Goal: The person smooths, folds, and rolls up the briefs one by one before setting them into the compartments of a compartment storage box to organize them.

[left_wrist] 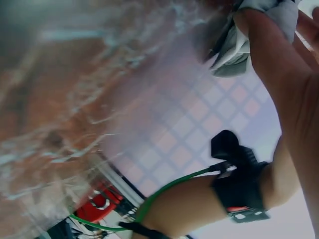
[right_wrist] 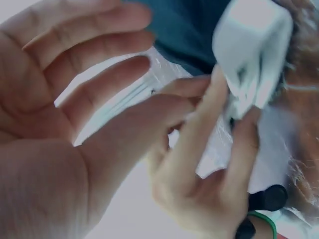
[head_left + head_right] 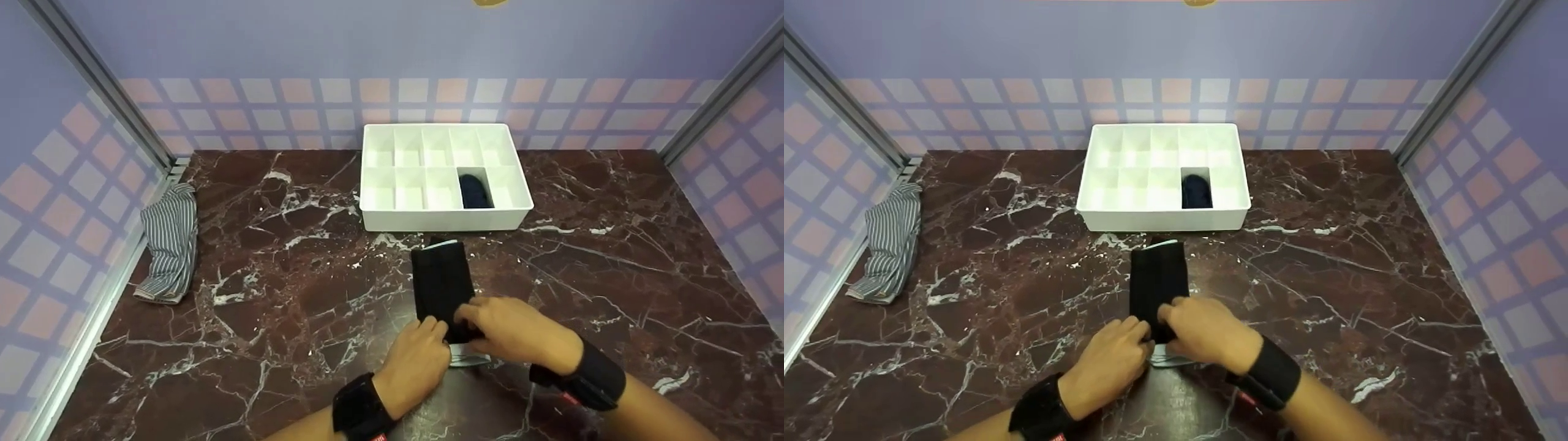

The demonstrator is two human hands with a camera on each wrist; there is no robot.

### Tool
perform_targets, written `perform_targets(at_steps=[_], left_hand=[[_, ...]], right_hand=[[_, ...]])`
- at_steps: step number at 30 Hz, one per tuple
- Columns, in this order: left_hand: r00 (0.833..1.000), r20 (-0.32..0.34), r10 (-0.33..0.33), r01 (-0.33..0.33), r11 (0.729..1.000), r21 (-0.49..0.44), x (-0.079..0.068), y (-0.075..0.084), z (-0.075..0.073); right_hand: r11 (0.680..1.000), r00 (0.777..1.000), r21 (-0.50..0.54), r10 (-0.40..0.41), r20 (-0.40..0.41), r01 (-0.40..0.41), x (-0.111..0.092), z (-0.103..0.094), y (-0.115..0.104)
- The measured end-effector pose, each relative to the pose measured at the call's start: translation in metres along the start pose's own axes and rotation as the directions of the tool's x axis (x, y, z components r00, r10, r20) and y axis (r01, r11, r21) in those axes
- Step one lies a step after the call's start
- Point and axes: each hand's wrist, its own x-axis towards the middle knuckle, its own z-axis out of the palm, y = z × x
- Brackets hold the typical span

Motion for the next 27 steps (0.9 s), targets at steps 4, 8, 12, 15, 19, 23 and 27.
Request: perform_targets(at_steps=[4,8,12,15,19,23,27], left_hand=[[0.994,0.097,-0.049,0.056,0.996,-0.063,0.004,-0.005,-0.003],[0.984,0.138,-0.110,0.130,0.980,-0.147,0.006,-0.010,-0.004],[0.978,0.139,-0.159,0.189,0.951,-0.244,0.007,-0.014,-0.005],[0.966,0.176,-0.189,0.238,0.916,-0.323,0.008,-0.020,-0.007],[0.943,0.239,-0.231,0.314,0.853,-0.417,0.010,-0.028,-0.008],[0.930,0.258,-0.261,0.358,0.804,-0.475,0.011,-0.034,-0.006],[0.934,0.220,-0.281,0.355,0.805,-0.475,0.011,-0.035,0.001]], right_hand=[[1.000,0.999,0.000,-0.016,0.042,0.016,-0.005,0.011,-0.002],[0.999,0.999,0.022,-0.037,0.025,0.037,-0.006,0.021,-0.001],[0.998,0.998,0.041,-0.053,-0.033,0.055,-0.007,0.026,0.003],[0.995,0.997,0.070,-0.062,-0.045,0.065,-0.006,0.027,0.005],[0.995,0.997,0.090,-0.047,-0.054,0.052,-0.003,0.027,0.005],[0.997,0.996,0.067,-0.034,-0.083,0.039,0.001,0.030,0.004],[0.993,0.993,0.115,-0.012,-0.114,0.025,0.003,0.033,0.006]])
